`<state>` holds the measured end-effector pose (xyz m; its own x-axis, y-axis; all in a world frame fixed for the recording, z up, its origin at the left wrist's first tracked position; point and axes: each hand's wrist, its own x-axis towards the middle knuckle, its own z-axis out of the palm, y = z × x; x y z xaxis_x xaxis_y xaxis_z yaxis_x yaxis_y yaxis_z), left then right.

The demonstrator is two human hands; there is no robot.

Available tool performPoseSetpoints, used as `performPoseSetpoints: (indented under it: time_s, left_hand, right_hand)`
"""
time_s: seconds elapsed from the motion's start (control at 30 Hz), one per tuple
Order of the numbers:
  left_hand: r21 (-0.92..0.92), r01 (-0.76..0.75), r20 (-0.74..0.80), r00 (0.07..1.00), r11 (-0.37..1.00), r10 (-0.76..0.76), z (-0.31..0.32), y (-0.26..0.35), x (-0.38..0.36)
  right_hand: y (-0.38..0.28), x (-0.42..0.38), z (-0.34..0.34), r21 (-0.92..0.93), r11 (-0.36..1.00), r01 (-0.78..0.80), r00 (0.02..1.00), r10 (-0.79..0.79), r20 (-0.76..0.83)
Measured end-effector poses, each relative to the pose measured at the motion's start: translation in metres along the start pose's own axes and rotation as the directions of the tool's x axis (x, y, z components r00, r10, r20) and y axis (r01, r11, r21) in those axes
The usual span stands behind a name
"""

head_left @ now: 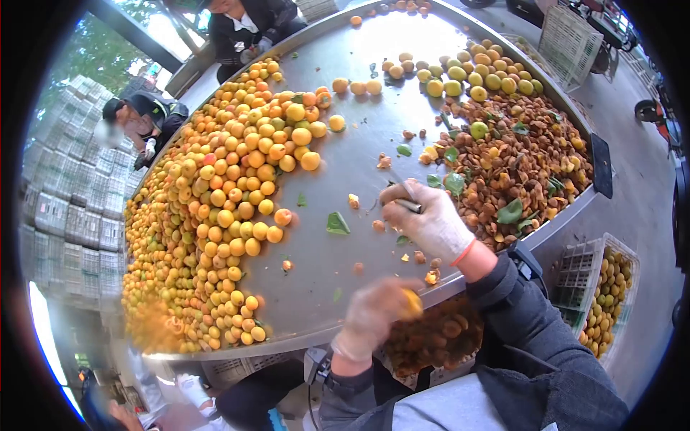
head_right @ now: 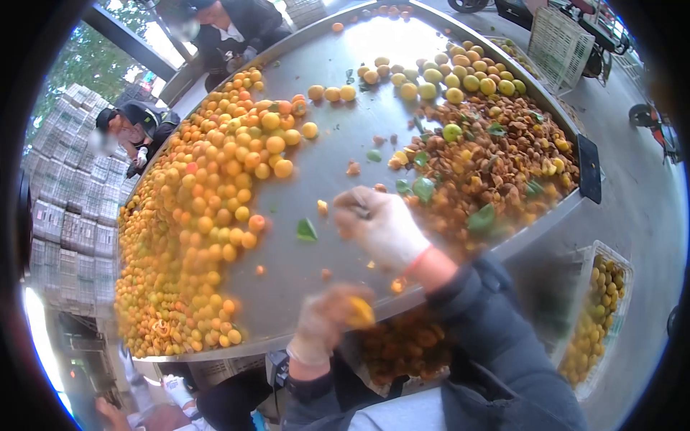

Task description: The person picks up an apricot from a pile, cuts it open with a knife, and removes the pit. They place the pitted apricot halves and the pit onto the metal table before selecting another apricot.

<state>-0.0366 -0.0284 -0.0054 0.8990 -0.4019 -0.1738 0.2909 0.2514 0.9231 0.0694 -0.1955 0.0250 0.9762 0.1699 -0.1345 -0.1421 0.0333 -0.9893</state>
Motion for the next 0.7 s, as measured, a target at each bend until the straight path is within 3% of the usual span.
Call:
performPoseSetpoints:
  time_s: [0.03,0.07,0.1,0.13,0.17,0.2,0.23,0.27,0.3,0.33,0.4,0.47,0.5,0.53,0.6,0.63,0.67,0.7]
  left_hand:
    - [0.009,-0.004,-0.007,1.000,1.000,0.005,0.006,0.012,-0.003]
    - [0.437,-0.177,0.113,0.984,0.882,0.141,0.015,0.028,-0.005]
    - [0.747,-0.345,0.276,0.939,0.568,0.207,0.018,0.038,-0.004]
    - [0.329,-0.055,-0.203,0.971,0.943,0.128,0.008,0.038,-0.001]
    - [-0.295,0.054,-0.523,0.826,0.954,-0.209,-0.011,0.036,0.003]
    - [0.304,0.062,-0.654,0.740,0.951,0.160,-0.045,0.030,0.013]
    - [0.787,0.146,-0.530,0.657,0.600,0.536,-0.089,0.022,0.024]
    - [0.776,0.259,-0.608,0.548,0.575,0.574,-0.134,0.014,0.034]
    - [0.632,0.255,-0.742,0.471,0.731,0.477,-0.159,0.018,0.045]
    - [0.759,0.609,-0.599,0.514,0.230,0.614,-0.178,0.021,0.049]
    - [0.799,0.599,-0.494,0.607,0.049,0.623,-0.199,0.018,0.059]
    - [0.768,0.640,-0.546,0.631,0.027,0.551,-0.210,0.024,0.071]
    - [0.724,0.690,-0.608,0.635,0.005,0.476,-0.210,0.025,0.073]
    - [0.723,0.690,-0.610,0.637,0.004,0.472,-0.207,0.024,0.072]
    - [0.732,0.681,-0.590,0.651,-0.024,0.478,-0.199,0.024,0.068]
    - [0.762,0.639,-0.616,0.665,0.106,0.422,-0.189,0.026,0.061]
    - [0.762,0.639,-0.615,0.665,0.103,0.423,-0.183,0.022,0.056]
    - [0.671,0.438,-0.698,0.646,0.599,0.310,-0.178,0.017,0.050]
  right_hand:
    - [0.005,0.004,-0.004,-0.002,1.000,0.023,0.999,-0.023,-0.026]
    - [0.009,0.007,-0.007,-0.008,0.999,0.044,0.997,-0.044,-0.056]
    - [0.007,0.006,-0.009,0.039,0.999,0.022,0.997,-0.019,-0.070]
    - [0.008,0.005,-0.010,0.037,0.999,0.021,0.998,-0.019,-0.065]
    - [0.010,0.005,-0.010,0.063,0.998,0.010,0.997,-0.005,-0.075]
    - [0.011,0.004,-0.010,0.093,0.996,0.002,0.996,0.006,-0.088]
    - [0.011,0.003,-0.009,0.099,0.995,0.004,0.996,0.004,-0.089]
    - [0.009,0.003,-0.008,0.008,1.000,0.030,0.996,-0.029,-0.083]
    - [0.008,0.003,-0.008,-0.084,0.995,0.056,0.995,-0.063,-0.078]
    - [0.006,0.002,-0.008,-0.081,0.995,0.057,0.994,-0.064,-0.087]
    - [-0.001,0.001,-0.006,-0.014,1.000,0.018,1.000,-0.018,-0.010]
    - [-0.001,0.002,-0.005,-0.053,0.998,-0.029,1.000,0.028,-0.012]
    - [0.005,0.004,-0.002,-0.049,0.998,0.027,1.000,-0.027,-0.005]
    - [0.007,0.005,0.000,-0.045,0.995,0.085,0.996,-0.085,0.008]
    - [0.004,0.003,0.001,-0.122,0.991,0.051,0.999,-0.050,0.010]
    - [0.005,0.002,0.002,-0.097,0.994,0.054,0.998,-0.052,0.024]
    - [0.008,0.000,0.004,-0.073,0.996,0.054,0.998,-0.052,0.037]
    - [0.012,-0.001,0.007,-0.072,0.996,0.054,0.998,-0.051,0.037]
